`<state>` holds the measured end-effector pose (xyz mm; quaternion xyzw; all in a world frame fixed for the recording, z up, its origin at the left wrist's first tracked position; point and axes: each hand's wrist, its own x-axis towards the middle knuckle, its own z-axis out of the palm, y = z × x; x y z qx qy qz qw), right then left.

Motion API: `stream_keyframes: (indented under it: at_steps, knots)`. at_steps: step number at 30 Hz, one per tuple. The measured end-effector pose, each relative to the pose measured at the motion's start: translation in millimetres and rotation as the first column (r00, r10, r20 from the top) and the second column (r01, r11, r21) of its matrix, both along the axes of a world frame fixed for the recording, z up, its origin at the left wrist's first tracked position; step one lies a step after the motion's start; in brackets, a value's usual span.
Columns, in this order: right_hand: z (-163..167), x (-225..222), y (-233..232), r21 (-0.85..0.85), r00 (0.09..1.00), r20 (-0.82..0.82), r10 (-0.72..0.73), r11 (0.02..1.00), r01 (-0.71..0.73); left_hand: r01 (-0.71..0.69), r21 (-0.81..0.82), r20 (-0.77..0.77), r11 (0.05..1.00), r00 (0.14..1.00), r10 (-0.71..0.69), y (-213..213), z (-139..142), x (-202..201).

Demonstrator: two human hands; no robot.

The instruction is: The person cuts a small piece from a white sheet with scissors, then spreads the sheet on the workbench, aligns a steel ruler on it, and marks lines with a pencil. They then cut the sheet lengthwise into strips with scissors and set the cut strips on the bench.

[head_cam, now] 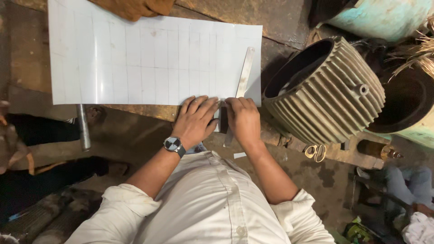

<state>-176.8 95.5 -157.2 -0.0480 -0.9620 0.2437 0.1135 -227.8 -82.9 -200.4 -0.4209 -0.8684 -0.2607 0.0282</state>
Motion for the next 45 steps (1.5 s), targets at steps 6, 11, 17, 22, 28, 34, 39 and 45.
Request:
stream_keyframes:
  at_steps: [6, 11, 17, 22, 28, 34, 39, 45]
  knots:
    - [-15, 26, 2, 0.085, 0.992, -0.126, -0.03, 0.996, 0.041, -0.302, -0.058, -0.005, 0.952, 0.953, 0.302, -20, 4, -34]
    - [-25, 15, -7, 0.21, 0.998, -0.028, -0.051, 0.976, 0.056, -0.278, -0.16, -0.13, 0.947, 0.957, 0.259, -26, 6, -51]
    - [-23, 9, -2, -0.063, 0.982, -0.067, -0.177, 0.983, 0.173, -0.24, -0.266, -0.277, 0.934, 0.947, 0.165, 9, 8, -55]
    - [-28, 18, 2, -0.133, 0.985, 0.004, -0.175, 0.976, 0.174, -0.145, -0.198, -0.025, 0.969, 0.989, 0.143, 58, 5, -65]
    - [-28, 34, 10, -0.065, 0.998, -0.059, 0.015, 0.998, -0.019, -0.051, -0.288, -0.031, 0.956, 0.999, 0.044, 56, 8, -113]
    - [-25, 35, 10, 0.038, 0.993, -0.062, 0.096, 0.995, -0.094, 0.015, -0.326, -0.022, 0.945, 0.999, -0.023, 48, 11, -120]
    - [-23, 37, 11, 0.023, 0.997, -0.011, 0.081, 0.996, -0.081, 0.036, -0.362, 0.018, 0.932, 0.999, -0.031, 48, 15, -120]
    - [-22, 38, 13, -0.008, 0.996, -0.01, 0.087, 0.996, -0.087, 0.122, -0.491, 0.181, 0.862, 0.983, -0.036, 50, 28, -127]
